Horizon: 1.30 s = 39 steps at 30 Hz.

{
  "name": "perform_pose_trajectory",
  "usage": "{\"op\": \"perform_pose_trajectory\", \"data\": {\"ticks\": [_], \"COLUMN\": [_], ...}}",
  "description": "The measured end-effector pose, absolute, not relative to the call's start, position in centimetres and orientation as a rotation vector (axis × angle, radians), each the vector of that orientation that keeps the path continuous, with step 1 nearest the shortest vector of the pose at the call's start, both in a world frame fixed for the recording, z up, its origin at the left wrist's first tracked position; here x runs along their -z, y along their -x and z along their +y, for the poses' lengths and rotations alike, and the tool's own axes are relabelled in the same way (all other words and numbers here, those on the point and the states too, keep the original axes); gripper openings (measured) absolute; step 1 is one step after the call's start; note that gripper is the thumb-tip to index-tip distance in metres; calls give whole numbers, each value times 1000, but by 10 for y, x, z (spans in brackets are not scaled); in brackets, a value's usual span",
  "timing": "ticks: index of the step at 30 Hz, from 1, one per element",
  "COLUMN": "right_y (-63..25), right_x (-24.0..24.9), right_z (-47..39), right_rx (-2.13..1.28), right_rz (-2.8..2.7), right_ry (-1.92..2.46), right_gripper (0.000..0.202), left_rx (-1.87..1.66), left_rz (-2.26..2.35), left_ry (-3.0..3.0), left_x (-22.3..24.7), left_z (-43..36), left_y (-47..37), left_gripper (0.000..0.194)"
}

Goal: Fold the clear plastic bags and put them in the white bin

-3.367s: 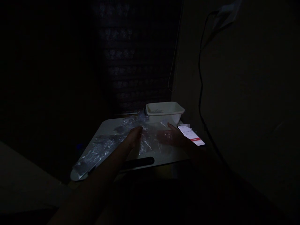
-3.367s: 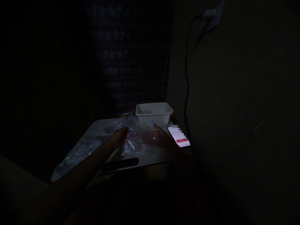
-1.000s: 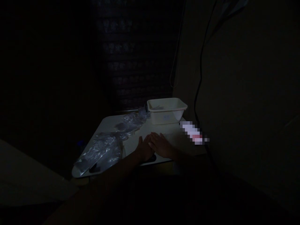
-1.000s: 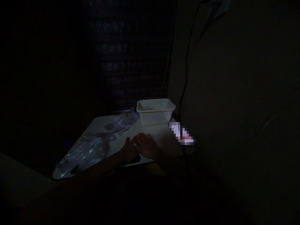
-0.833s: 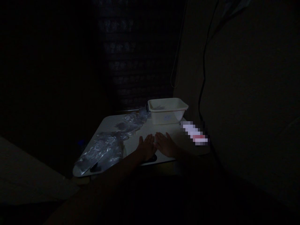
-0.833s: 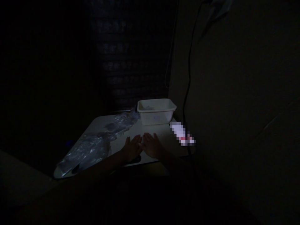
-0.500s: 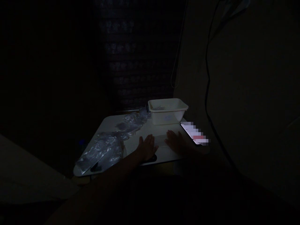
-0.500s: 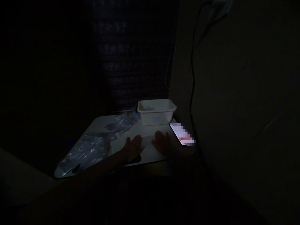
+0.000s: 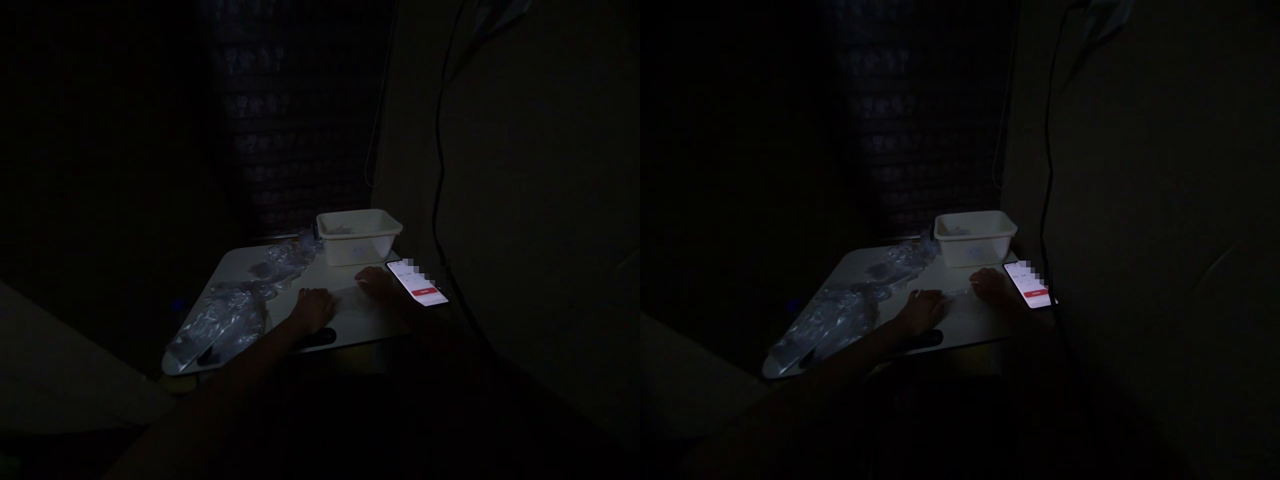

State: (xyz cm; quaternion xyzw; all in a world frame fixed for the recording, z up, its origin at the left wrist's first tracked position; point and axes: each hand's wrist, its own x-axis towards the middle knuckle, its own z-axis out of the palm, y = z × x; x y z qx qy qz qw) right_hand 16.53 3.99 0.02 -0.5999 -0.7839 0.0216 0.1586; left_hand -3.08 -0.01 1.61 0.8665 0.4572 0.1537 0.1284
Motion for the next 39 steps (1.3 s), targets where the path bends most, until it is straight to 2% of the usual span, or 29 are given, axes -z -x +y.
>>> {"op": "perform_pose_trajectory", "data": {"ticks": [6, 11, 15, 17, 19, 21, 23, 26, 29, 33, 39], "right_y": [-131, -127, -118, -112, -109, -111, -116, -123, -122, -112, -114], "right_x": [-3, -22, -37, -39, -37, -32, -27, -25, -28, -30, -23], "right_z": [39, 31, 25, 25, 29, 34, 37, 34, 25, 19, 24], "right_rx": [174, 250, 193, 102, -59, -292, -609, -1221, -1679, -1667, -1526], "right_rz": [-2376, -2411, -2379, -2299, -2116, -1814, -1467, -1142, -1151, -1210, -1258], "right_ry": [1885, 1617, 1387, 1313, 1265, 1282, 1358, 1371, 1206, 1079, 1085], "right_gripper": [26, 21, 15, 17, 28, 42, 46, 37, 29, 17, 14], "left_rx": [-329, -579, -608, -666, -758, -857, -956, -1061, -1097, -1098, -1082], "left_rz": [1387, 1403, 1256, 1218, 1210, 1181, 1119, 1033, 1019, 1016, 994], "left_ry": [-2559, -2210, -1798, -1596, -1421, -1274, -1150, -1025, -987, -1010, -1098], "left_x": [-20, -21, -22, -23, -23, -23, -23, -22, -23, -26, -27], "left_z": [9, 26, 28, 26, 25, 27, 29, 31, 30, 27, 25], "left_y": [26, 28, 33, 36, 38, 39, 39, 38, 34, 29, 31], "left_gripper": [26, 23, 12, 9, 7, 6, 6, 12, 11, 9, 12]}}
